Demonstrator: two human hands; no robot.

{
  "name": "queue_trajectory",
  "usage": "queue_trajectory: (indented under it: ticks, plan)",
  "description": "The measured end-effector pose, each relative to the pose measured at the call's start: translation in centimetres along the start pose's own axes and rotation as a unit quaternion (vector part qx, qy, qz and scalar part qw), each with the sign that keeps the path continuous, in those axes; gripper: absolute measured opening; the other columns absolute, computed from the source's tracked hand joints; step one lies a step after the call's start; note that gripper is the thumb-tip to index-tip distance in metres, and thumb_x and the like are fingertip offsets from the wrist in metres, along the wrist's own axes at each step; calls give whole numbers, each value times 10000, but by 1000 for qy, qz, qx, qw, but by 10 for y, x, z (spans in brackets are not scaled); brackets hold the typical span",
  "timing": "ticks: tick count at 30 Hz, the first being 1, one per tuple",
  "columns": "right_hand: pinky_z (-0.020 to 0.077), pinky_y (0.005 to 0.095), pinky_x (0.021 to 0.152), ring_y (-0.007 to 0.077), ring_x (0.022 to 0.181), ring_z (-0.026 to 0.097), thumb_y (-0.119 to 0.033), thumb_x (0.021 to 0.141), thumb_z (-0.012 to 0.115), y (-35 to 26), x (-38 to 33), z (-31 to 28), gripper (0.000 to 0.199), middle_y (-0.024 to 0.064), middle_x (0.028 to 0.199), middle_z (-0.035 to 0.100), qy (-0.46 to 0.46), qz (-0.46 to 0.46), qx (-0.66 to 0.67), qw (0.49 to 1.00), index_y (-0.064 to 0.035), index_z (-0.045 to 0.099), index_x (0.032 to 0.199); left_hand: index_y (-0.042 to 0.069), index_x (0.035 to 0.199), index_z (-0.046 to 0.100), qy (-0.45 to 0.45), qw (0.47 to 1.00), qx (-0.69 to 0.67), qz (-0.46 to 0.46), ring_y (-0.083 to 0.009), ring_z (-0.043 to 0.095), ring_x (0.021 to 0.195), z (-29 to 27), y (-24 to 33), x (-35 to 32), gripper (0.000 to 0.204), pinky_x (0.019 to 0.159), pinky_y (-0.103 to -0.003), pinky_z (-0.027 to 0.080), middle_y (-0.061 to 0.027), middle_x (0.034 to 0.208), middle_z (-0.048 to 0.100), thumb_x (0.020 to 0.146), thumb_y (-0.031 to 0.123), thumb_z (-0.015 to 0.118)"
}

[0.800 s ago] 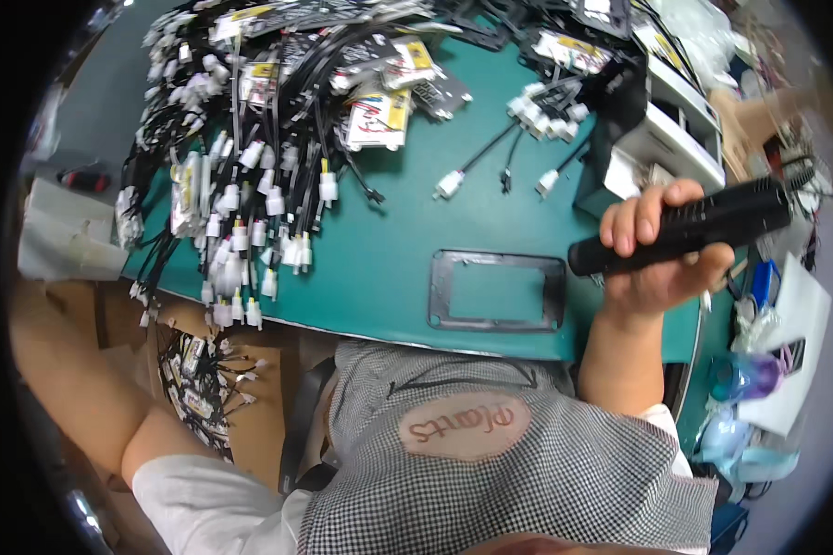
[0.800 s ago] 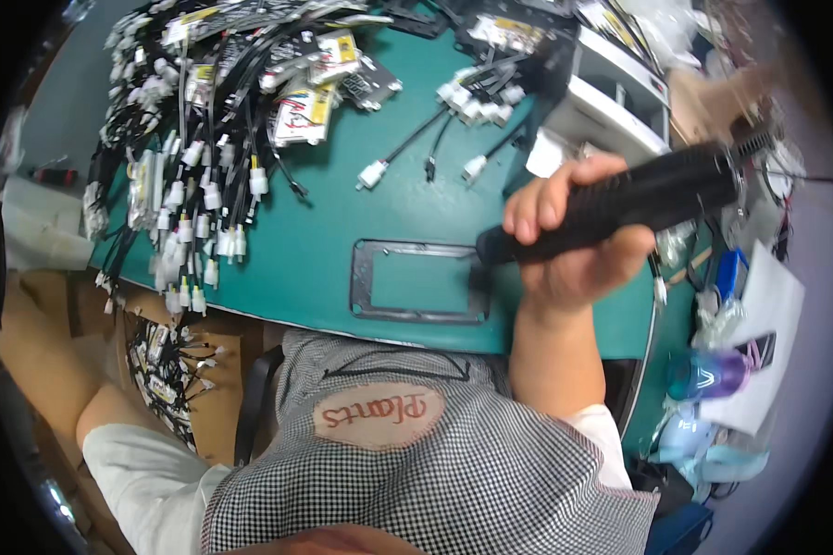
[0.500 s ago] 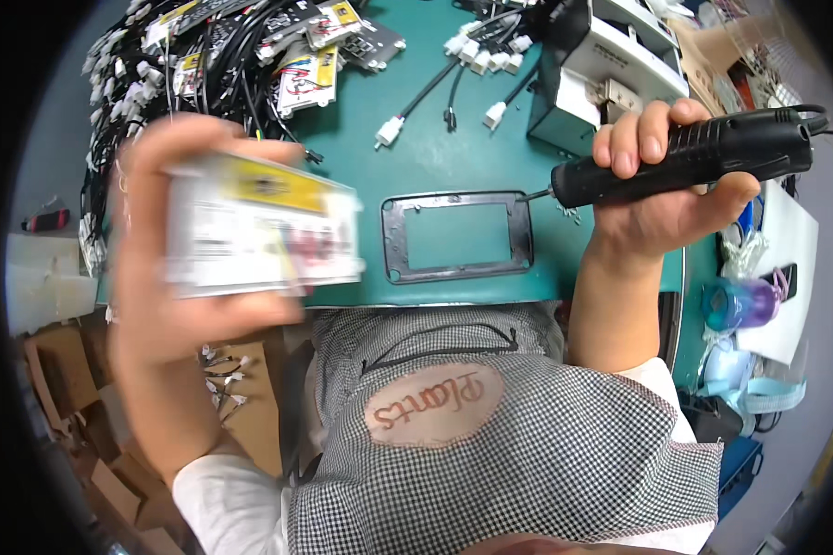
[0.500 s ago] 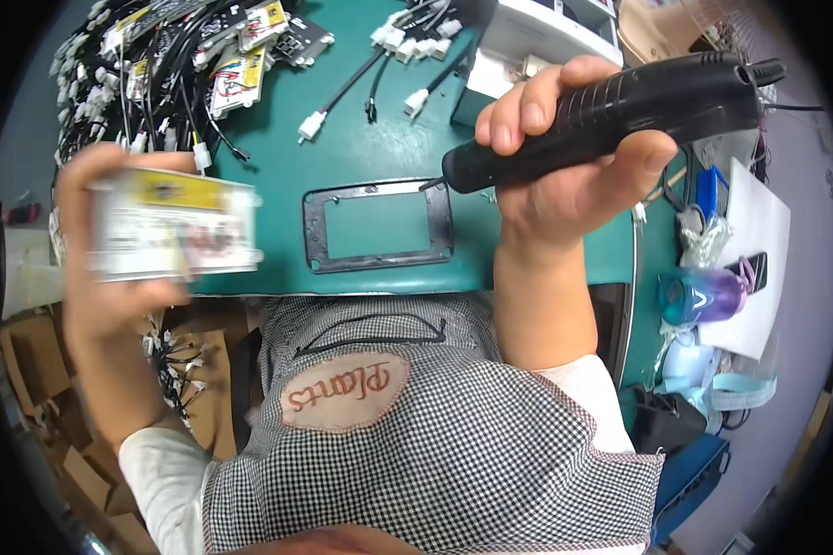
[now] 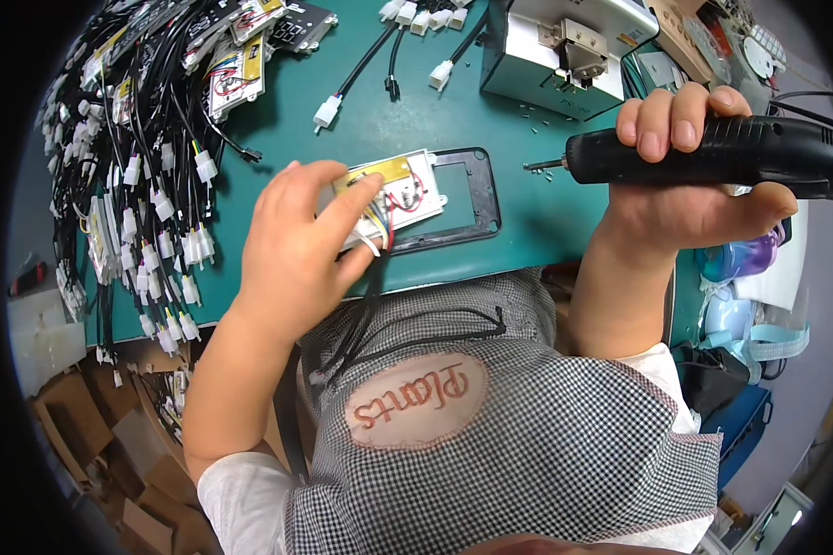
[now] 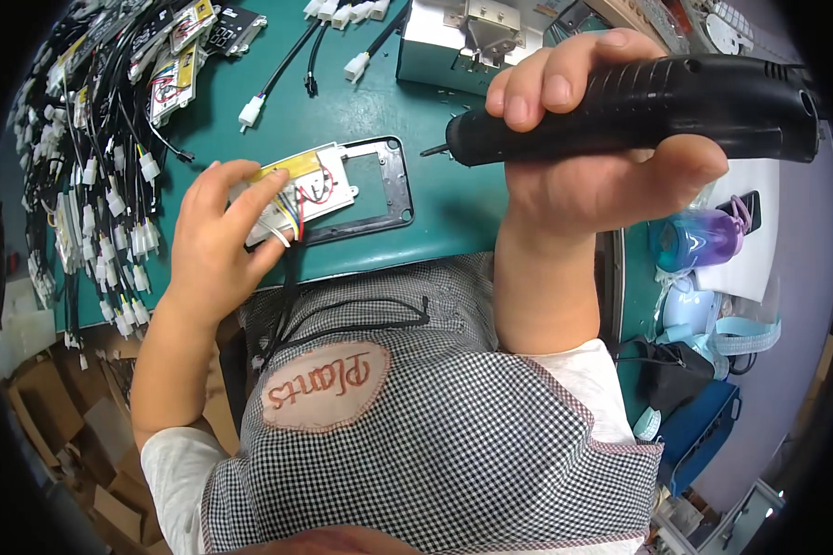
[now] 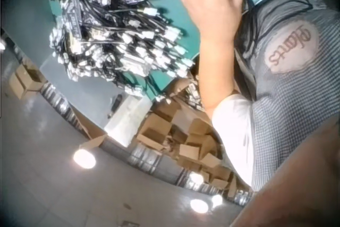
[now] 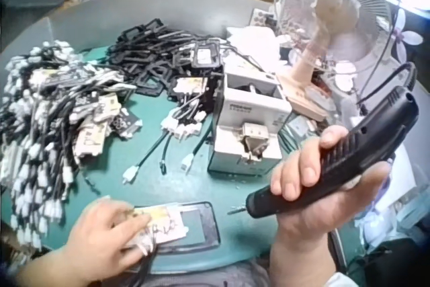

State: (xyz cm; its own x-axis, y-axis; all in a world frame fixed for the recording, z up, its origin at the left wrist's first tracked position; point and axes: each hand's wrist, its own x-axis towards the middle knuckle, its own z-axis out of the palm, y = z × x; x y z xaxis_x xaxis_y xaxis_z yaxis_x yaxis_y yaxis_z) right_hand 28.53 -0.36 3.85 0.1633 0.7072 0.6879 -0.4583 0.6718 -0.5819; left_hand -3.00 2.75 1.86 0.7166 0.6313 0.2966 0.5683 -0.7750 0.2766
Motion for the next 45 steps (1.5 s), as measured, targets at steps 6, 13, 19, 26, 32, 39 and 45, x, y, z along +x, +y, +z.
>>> queue_trajectory:
  ticks: [6,13,19,26,32,39,45]
  plan:
    - [503,367,672,216,730,595,-819,733,613,-4,4,-8,889,60,859,583,-9,25,1,1000,-62,611,1199,163,1134,720,8,999,-43,10,-356,565,1145,29,16,6,452,1031,-557,415,-125,1189,626,700,224,825]
    - [497,389,691,225,738,603,-828,714,620,-8,9,-13,881,62,869,589,-7,31,-18,999,-84,630,1185,158,1067,745,-22,999,-42,-26,-381,562,1194,28,15,4,383,1000,-507,450,-154,1257,616,696,204,830]
    - [482,397,658,230,720,610,-845,715,590,-12,22,-19,851,66,831,608,16,-2,-57,998,-98,679,1114,158,1089,741,-15,999,-32,-21,-380,563,1198,34,7,9,437,977,-464,465,-187,1329,579,664,164,841]
    - [554,433,625,261,615,646,-839,745,559,-21,41,-47,788,97,715,651,75,-107,-141,981,-104,693,995,162,1102,739,8,998,-53,-26,-391,560,1203,41,9,14,470,992,-469,440,-200,1327,585,643,166,842]
    - [540,408,600,257,584,628,-893,716,520,-1,42,-47,797,74,706,655,123,-111,-127,978,-156,679,977,153,1100,736,11,998,-60,-18,-400,558,1200,43,7,15,488,985,-475,443,-198,1335,581,625,171,846]
    - [482,310,522,181,526,536,-765,779,621,15,52,21,733,60,656,537,244,-111,-205,941,-65,564,988,140,1094,733,5,998,-64,-16,-403,560,1195,41,9,17,476,976,-477,446,-197,1328,585,631,168,841]
    - [467,295,488,173,510,515,-749,778,639,16,49,34,745,71,615,505,217,19,-152,964,-35,531,960,156,1101,735,9,997,-68,-24,-401,543,1223,43,6,14,474,994,-474,433,-186,1334,582,639,173,840]
